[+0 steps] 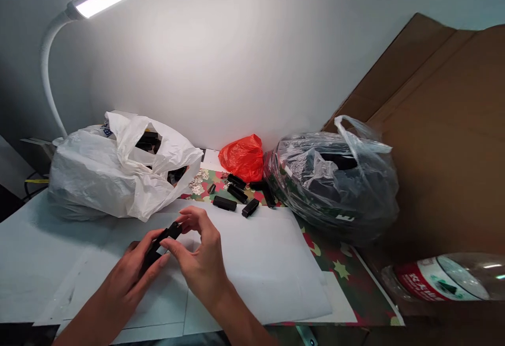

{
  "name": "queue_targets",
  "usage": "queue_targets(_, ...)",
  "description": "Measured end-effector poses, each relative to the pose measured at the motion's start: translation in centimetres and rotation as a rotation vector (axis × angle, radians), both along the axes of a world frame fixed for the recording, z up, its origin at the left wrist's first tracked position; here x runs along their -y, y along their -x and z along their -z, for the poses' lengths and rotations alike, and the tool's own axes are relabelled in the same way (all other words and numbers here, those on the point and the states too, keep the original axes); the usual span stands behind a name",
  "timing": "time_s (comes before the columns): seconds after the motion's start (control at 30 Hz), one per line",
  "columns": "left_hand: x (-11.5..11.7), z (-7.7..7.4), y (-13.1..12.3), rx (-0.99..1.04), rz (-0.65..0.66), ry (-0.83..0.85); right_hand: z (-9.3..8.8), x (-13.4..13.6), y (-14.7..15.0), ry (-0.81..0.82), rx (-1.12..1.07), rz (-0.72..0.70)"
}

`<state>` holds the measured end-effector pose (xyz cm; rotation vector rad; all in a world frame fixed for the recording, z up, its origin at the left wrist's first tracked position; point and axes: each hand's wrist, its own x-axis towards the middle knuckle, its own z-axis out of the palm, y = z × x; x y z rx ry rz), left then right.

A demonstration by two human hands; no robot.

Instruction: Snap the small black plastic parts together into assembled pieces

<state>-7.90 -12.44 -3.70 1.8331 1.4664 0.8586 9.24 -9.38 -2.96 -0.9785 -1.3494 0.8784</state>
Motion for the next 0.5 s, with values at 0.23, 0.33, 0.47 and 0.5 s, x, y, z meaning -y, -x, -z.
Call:
queue_targets(0.23, 0.0, 1.5, 0.9, 0.049, 0.014, -0.074, -1.9, -1.1, -2.4, 0.012, 0.246, -0.021)
queue_targets(0.33, 0.2, 2.5, 1.4, 0.081, 0.026, -0.124, -3.4, -4.0, -5.0, -0.013, 0.484, -0.010)
queue_targets(0.47, 0.3, 3.2, 1.4, 0.124, 0.003, -0.139, -5.0, -9.3, -8.0, 0.031, 0.938, 0.152)
queue_targets(0.5, 0.4, 3.2, 1.3, 0.138, -0.005, -0.146, -5.1, -10.4, -8.4, 0.060, 1.066, 0.192)
